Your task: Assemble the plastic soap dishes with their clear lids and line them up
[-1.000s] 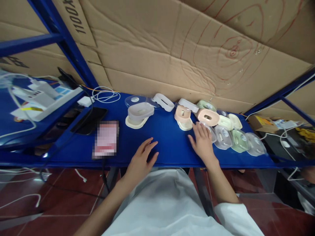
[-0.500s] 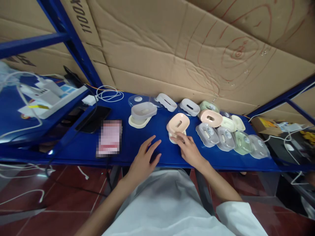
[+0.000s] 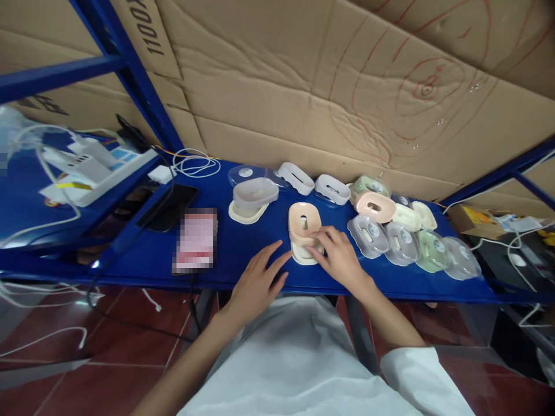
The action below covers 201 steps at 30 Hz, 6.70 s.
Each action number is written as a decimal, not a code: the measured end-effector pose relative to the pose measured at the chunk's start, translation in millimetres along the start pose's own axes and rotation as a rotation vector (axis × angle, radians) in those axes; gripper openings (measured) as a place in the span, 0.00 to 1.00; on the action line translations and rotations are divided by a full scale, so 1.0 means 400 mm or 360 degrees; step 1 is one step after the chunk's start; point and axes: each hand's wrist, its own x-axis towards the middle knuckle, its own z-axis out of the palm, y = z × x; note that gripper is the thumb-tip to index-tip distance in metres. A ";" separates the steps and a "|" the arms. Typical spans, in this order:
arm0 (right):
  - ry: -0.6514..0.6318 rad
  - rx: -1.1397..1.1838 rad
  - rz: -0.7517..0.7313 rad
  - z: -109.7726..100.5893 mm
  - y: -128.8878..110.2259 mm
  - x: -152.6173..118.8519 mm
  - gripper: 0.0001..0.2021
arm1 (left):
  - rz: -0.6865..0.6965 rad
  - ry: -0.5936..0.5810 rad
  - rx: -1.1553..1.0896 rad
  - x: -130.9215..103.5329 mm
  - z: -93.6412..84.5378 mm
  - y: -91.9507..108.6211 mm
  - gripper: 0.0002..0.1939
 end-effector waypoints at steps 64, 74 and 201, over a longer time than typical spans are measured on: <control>-0.0063 0.0477 -0.0296 0.010 0.101 0.100 0.20 | -0.0242 0.0308 -0.0202 0.001 0.001 -0.011 0.37; -0.0061 0.0309 -0.0578 0.075 -0.032 -0.037 0.21 | -0.0160 0.0287 -0.0223 -0.006 0.012 -0.037 0.28; -0.0434 -0.0389 -0.0413 0.123 0.058 0.461 0.33 | 0.0259 0.0019 0.0047 -0.038 -0.036 -0.055 0.15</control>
